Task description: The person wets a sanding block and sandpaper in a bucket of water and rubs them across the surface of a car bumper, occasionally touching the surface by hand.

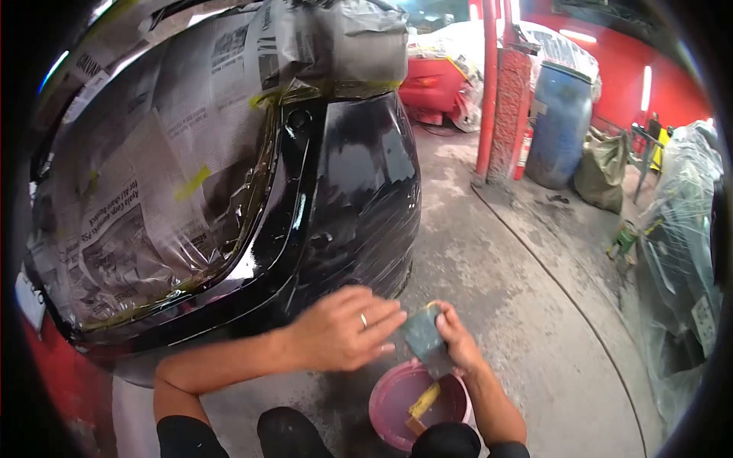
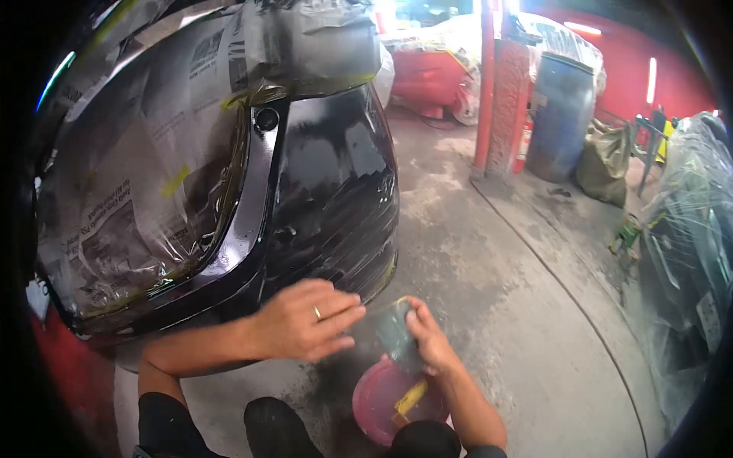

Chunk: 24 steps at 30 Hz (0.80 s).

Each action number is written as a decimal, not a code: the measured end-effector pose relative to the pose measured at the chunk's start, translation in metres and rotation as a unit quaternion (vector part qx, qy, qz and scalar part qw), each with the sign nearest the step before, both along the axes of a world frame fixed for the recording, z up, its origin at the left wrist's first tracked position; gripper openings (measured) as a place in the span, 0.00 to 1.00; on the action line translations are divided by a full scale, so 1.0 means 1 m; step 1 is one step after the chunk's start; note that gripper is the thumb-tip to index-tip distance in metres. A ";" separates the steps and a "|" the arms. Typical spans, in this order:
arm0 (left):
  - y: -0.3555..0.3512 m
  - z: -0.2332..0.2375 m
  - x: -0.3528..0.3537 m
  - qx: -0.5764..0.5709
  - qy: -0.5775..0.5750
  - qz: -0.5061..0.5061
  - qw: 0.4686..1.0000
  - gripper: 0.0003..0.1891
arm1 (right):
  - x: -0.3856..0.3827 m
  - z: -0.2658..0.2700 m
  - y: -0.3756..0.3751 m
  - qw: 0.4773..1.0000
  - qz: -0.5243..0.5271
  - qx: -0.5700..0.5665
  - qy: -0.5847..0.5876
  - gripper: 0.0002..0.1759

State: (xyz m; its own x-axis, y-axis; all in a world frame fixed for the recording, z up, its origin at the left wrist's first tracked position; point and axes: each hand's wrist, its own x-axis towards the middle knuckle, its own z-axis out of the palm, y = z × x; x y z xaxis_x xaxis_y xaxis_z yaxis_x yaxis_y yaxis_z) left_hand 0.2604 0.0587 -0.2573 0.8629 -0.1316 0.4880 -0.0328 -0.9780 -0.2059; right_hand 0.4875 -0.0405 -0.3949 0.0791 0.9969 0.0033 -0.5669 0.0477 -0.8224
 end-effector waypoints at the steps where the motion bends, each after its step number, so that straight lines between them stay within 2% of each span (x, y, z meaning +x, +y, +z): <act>1: -0.010 -0.021 0.005 -0.048 0.025 0.046 0.997 0.30 | 0.002 -0.004 -0.004 0.998 0.050 -0.026 -0.003 0.30; 3: -0.031 -0.069 0.018 -0.204 0.075 0.169 0.961 0.36 | 0.000 -0.034 -0.002 0.993 0.114 -0.043 0.000 0.31; 4: -0.032 -0.107 0.024 -0.322 0.084 0.184 0.925 0.39 | 0.000 -0.057 0.002 0.988 0.146 -0.021 -0.046 0.32; 5: -0.036 -0.122 0.034 -0.503 0.186 0.267 0.800 0.38 | 0.005 -0.079 0.005 0.980 0.175 0.004 -0.093 0.34; 7: -0.047 -0.173 0.043 -0.537 0.077 0.293 0.787 0.37 | 0.022 -0.116 0.006 0.967 0.220 0.007 -0.126 0.36; 8: -0.051 -0.200 0.042 -0.528 0.078 0.307 0.788 0.37 | 0.025 -0.127 0.008 0.954 0.254 -0.005 -0.161 0.38; 10: -0.051 -0.237 0.047 -0.540 0.035 0.316 0.780 0.30 | 0.030 -0.117 -0.003 0.944 0.316 -0.050 -0.073 0.43; 11: -0.055 -0.236 0.049 -0.534 0.029 0.323 0.781 0.30 | 0.028 -0.133 0.001 0.934 0.342 -0.057 -0.085 0.52; 12: -0.062 -0.232 0.050 -0.536 0.066 0.370 0.756 0.29 | 0.032 -0.130 0.003 0.932 0.350 -0.050 -0.084 0.52; 13: -0.068 -0.227 0.050 -0.537 0.103 0.416 0.727 0.29 | 0.035 -0.127 0.000 0.923 0.345 -0.020 -0.172 0.54; 14: -0.073 -0.220 0.054 -0.533 0.101 0.424 0.725 0.29 | 0.037 -0.123 -0.004 0.907 0.336 0.011 -0.256 0.56; 15: -0.077 -0.212 0.057 -0.556 0.090 0.440 0.700 0.25 | 0.043 -0.112 -0.004 0.900 0.376 -0.038 -0.215 0.60; 16: -0.079 -0.208 0.059 -0.577 0.079 0.455 0.674 0.22 | 0.042 -0.122 -0.001 0.900 0.379 -0.034 -0.211 0.60; 17: -0.075 -0.218 0.056 -0.574 0.081 0.459 0.673 0.22 | 0.039 -0.139 0.001 0.913 0.337 0.002 -0.229 0.54; 18: -0.070 -0.239 0.049 -0.646 0.003 0.405 0.647 0.19 | 0.037 -0.151 0.004 0.923 0.292 0.035 -0.247 0.47; 19: -0.067 -0.257 0.042 -0.708 -0.075 0.344 0.612 0.17 | 0.039 -0.154 0.008 0.924 0.295 0.033 -0.243 0.47; 20: -0.067 -0.265 0.040 -0.710 -0.073 0.346 0.609 0.17 | 0.043 -0.156 0.011 0.906 0.364 0.006 -0.215 0.38; 21: -0.067 -0.273 0.038 -0.752 -0.086 0.318 0.571 0.15 | 0.047 -0.158 0.015 0.883 0.430 -0.021 -0.188 0.30; 22: -0.067 -0.281 0.036 -0.791 -0.101 0.286 0.531 0.14 | 0.049 -0.166 0.017 0.882 0.431 -0.023 -0.190 0.30; 23: -0.067 -0.293 0.037 -0.793 -0.105 0.283 0.529 0.14 | 0.050 -0.177 0.018 0.883 0.413 -0.044 -0.219 0.27; 24: -0.069 -0.305 0.038 -0.816 -0.152 0.240 0.503 0.14 | 0.050 -0.173 0.016 0.884 0.393 -0.065 -0.246 0.24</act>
State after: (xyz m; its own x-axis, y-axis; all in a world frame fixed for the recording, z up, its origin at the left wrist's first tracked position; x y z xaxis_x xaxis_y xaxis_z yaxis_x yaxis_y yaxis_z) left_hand 0.2986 -0.0104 -0.5620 0.4566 0.8469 -0.2723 0.0778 0.2669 0.9606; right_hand 0.5380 -0.0243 -0.5683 -0.6176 0.7374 -0.2736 0.0442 -0.3147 -0.9481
